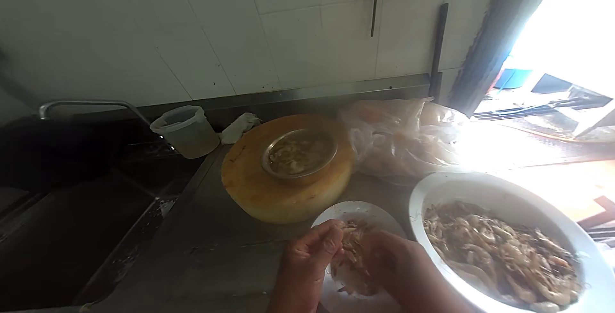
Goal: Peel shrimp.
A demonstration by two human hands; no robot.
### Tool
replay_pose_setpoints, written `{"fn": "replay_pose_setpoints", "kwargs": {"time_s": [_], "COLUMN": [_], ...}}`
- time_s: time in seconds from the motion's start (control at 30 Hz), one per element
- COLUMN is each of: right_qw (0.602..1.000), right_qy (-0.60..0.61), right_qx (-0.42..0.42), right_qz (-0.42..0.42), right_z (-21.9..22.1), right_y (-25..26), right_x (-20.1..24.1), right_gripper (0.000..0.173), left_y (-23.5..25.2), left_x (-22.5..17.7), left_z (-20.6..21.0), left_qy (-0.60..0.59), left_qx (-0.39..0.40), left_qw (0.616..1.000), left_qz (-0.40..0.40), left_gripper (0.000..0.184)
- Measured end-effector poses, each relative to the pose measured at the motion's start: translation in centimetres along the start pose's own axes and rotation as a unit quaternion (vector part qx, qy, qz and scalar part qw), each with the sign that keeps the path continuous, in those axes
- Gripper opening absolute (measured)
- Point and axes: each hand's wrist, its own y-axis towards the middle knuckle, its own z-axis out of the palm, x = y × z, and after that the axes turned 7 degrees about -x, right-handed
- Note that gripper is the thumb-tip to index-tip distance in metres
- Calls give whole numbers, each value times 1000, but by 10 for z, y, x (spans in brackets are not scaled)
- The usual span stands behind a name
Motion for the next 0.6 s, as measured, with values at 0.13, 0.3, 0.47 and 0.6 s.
{"fn": "replay_pose_setpoints", "kwargs": {"time_s": [0.13, 0.3, 0.47, 0.6], "right_qw": [966, 950, 938, 945], "right_qy": [254, 305, 333, 319], "right_qx": [4, -36, -57, -69], "right_qz": [45, 52, 77, 33], "right_z": [2, 0, 2, 4], "right_y": [6, 5, 4, 5], "right_x": [4, 4, 1, -1], "right_gripper": [24, 17, 11, 5], "left_y": [-7, -11, -16, -24], "left_x": [10, 21, 26, 18], "left_z": [5, 9, 13, 16], "left_qy": [82, 225, 246, 159], "left_qx": [61, 47, 54, 68], "left_qw": [986, 922, 902, 960], "left_qz": [133, 312, 350, 219], "left_gripper": [20, 21, 24, 20]}}
